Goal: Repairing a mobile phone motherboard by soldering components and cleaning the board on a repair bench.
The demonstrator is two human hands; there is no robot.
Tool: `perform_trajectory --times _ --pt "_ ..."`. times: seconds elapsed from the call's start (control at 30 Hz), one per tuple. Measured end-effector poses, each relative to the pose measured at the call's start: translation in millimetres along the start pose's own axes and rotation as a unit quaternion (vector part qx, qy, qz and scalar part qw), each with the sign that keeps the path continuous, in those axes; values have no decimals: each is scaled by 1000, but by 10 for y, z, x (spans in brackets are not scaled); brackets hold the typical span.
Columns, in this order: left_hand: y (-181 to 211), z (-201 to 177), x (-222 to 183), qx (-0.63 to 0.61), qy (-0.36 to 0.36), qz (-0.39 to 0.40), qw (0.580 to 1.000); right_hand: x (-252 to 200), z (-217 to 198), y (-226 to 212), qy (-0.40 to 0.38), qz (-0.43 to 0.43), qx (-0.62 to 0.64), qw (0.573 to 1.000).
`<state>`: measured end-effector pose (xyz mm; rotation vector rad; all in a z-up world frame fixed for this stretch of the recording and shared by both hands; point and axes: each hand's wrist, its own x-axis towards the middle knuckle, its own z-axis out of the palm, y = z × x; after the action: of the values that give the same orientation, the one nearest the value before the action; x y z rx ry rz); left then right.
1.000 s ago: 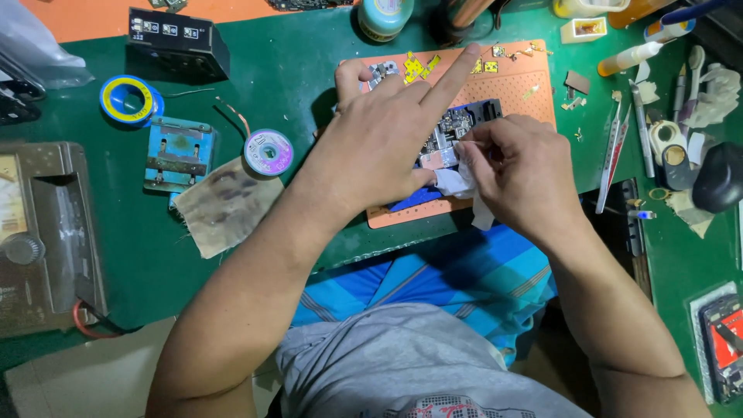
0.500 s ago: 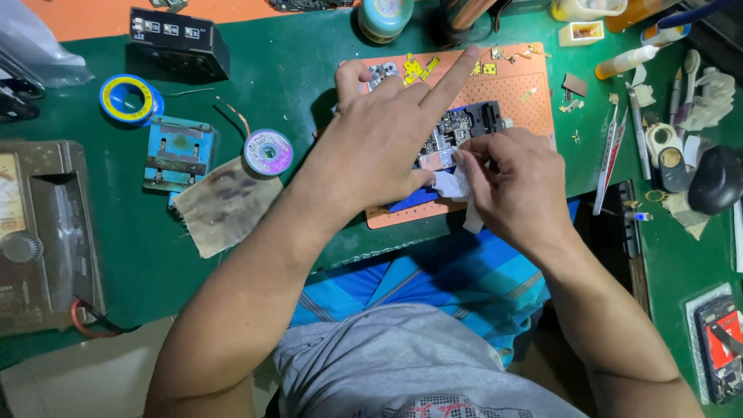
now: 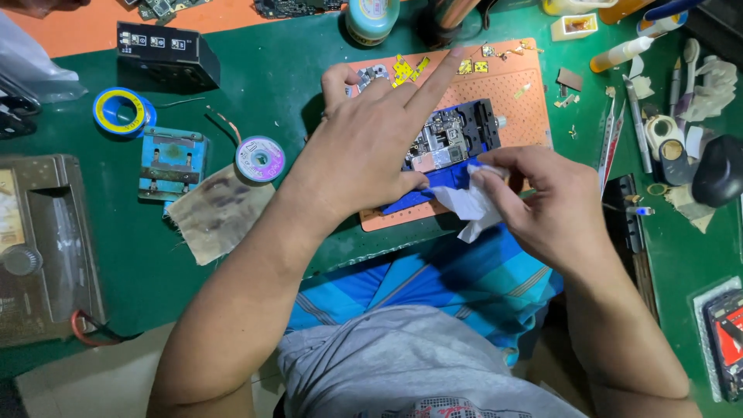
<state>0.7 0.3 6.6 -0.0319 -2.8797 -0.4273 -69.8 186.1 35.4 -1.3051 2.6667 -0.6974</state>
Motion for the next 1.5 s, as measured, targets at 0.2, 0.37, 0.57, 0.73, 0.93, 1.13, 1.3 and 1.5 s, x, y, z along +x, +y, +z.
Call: perform_trajectory --times 0.2,0.37,0.57,0.73,0.93,1.13,1.3,1.5 --pt "75 -85 28 -114 67 144 981 -200 71 79 39 65 67 995" --pt "232 129 63 -124 8 208 970 -273 117 95 37 18 185 982" --pt "228 65 84 -178 -38 211 960 -538 266 389 129 -112 108 979" --pt "213 79 72 -207 -73 190 957 -522 339 418 124 -178 -35 975" --pt "203 79 92 -219 -78 197 953 -418 278 432 144 -233 83 958" --pt "176 70 99 -225 -53 182 956 -497 439 409 159 -43 294 941" --pt "183 61 91 -146 -20 218 965 -304 350 237 192 28 400 896" --pt "4 -136 110 -155 21 122 980 27 387 168 224 -65 47 971"
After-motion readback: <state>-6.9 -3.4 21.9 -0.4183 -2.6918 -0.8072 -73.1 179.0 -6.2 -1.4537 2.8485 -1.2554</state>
